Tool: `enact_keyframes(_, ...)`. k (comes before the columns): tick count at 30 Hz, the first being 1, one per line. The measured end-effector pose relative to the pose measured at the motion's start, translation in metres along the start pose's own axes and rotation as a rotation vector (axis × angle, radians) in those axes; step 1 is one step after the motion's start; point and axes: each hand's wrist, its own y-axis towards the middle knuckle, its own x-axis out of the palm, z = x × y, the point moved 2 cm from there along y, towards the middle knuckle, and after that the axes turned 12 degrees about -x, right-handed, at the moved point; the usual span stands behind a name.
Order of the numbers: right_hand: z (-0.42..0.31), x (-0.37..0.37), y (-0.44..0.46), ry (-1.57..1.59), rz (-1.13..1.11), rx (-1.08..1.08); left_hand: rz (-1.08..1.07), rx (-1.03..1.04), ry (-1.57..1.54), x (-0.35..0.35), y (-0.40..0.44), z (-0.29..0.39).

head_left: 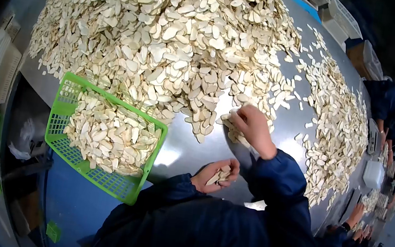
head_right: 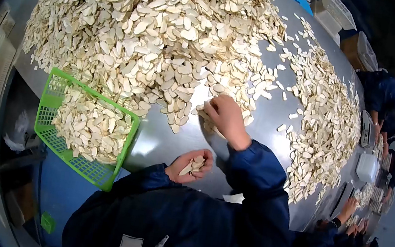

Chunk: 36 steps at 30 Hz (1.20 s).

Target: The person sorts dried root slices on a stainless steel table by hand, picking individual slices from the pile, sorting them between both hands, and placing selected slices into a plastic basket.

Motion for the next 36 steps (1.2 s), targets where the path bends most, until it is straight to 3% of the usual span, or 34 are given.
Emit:
enact_keyframes(1,-0.016,-0.016,-0.012,0.206,-0.043,0.085,0.007,0.015,-0.039,0.001,-0.001,0.001)
enact_keyframes(3,-0.029,-0.029,-0.036,0.335,-0.213,0.041,0.02,0.036,-0.11,0.001,0.0,0.002)
enact_keyframes(4,-0.03,-0.037,-0.042,0.331,-0.178,0.062,-0.116,0.054,-0.162,-0.005,0.002,0.001)
enact_keyframes(6,-0.03,-0.051,-0.055,0.32,-0.108,0.096,-0.099,0.052,-0.156,-0.01,0.003,0.0)
enact_keyframes(8,0.008,-0.056,-0.067,0.071,0.089,0.242,-0.035,0.065,-0.126,-0.01,-0.001,-0.002)
enact_keyframes(10,0.027,-0.06,-0.073,-0.101,0.173,0.372,-0.139,0.024,-0.092,-0.013,0.0,-0.001)
enact_keyframes(11,0.031,-0.053,-0.074,-0.129,0.211,0.261,-0.191,0.008,-0.073,-0.014,0.002,0.0)
enact_keyframes(12,0.037,-0.039,-0.075,-0.156,0.248,0.15,-0.063,0.02,-0.051,0.001,-0.002,0.0)
enact_keyframes(13,0.033,-0.03,-0.074,-0.179,0.284,0.041,-0.078,0.015,-0.051,0.001,-0.002,0.0)
enact_keyframes(14,0.029,-0.02,-0.074,-0.26,0.241,0.082,-0.091,0.01,-0.051,-0.001,-0.001,0.001)
enact_keyframes(18,0.049,-0.017,-0.068,0.14,0.325,0.145,-0.076,0.006,-0.05,-0.001,-0.002,0.0)
enact_keyframes(21,0.069,-0.025,-0.08,0.745,0.359,0.487,-0.077,0.015,-0.051,0.0,-0.002,0.001)
enact_keyframes(25,0.064,-0.043,-0.094,1.025,0.416,0.622,-0.05,0.014,-0.023,-0.001,-0.001,0.001)
enact_keyframes(26,0.077,-0.045,-0.106,0.871,0.384,0.66,-0.053,0.012,-0.019,-0.001,-0.001,0.001)
enact_keyframes(30,0.086,-0.06,-0.128,0.567,0.62,0.608,-0.012,0.015,-0.027,0.005,-0.001,0.001)
enact_keyframes(33,0.079,-0.067,-0.134,-0.067,0.509,0.423,-0.05,-0.001,-0.029,0.001,-0.001,0.001)
enact_keyframes(36,0.052,-0.048,-0.117,0.003,0.468,0.325,-0.052,0.0,-0.02,0.002,0.0,0.001)
